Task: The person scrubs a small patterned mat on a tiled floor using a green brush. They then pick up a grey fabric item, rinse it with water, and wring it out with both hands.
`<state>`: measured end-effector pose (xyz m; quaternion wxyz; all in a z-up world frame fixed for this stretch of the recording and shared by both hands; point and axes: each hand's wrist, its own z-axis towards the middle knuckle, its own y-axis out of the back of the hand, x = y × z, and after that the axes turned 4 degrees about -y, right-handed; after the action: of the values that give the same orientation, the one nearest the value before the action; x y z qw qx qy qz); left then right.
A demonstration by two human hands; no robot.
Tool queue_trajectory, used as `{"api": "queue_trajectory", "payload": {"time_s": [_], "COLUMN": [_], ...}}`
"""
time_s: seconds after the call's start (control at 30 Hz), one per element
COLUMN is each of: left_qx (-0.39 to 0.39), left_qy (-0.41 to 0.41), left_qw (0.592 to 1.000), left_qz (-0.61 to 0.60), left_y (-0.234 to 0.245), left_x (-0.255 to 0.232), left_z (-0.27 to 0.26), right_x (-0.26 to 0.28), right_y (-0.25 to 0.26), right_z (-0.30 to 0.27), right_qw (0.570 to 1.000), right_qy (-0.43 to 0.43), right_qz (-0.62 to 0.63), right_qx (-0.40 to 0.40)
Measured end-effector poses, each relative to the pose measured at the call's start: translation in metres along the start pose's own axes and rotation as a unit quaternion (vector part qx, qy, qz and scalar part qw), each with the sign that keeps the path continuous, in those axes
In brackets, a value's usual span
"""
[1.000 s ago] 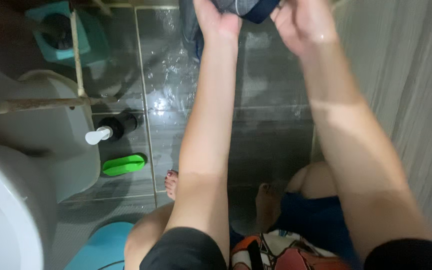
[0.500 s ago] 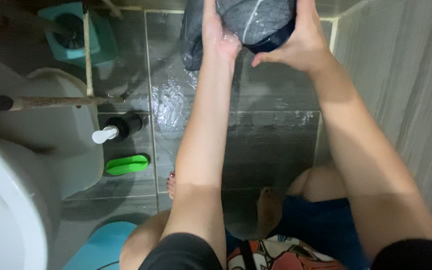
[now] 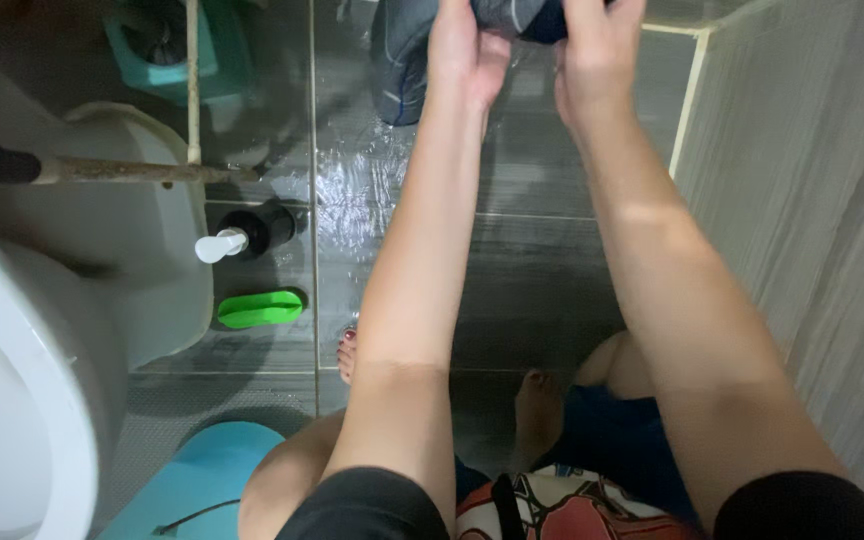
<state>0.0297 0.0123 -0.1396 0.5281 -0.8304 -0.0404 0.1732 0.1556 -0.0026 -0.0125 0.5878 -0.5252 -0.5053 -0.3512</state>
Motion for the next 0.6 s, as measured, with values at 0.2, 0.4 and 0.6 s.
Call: {"api": "queue_trajectory", "payload": {"time_s": [0.2,0.4,0.6], "left_qx": [-0.074,0.072,0.208], "left_qy": [-0.054,-0.121,-0.035], "left_qw": [0.978,0.927,0.946], "left_qz": [0.186,0.347,0.247], "left_y": [0.005,-0.013,0.005], "left_x": [-0.001,-0.03,-0.036], "left_z": [-0.007,-0.043,-0.044], "right_x": [0.001,0.005,0.015], "right_y": [0.009,0.032,0.037], "right_z": [0.022,0.024,0.022], "right_qw": [0.995,0.928,0.843], "right_qy": [-0.075,-0.371,-0.506], "right_qz": [-0.009,-0.002,-0.039], "right_qx": [-0.064,-0.022,0.178]}}
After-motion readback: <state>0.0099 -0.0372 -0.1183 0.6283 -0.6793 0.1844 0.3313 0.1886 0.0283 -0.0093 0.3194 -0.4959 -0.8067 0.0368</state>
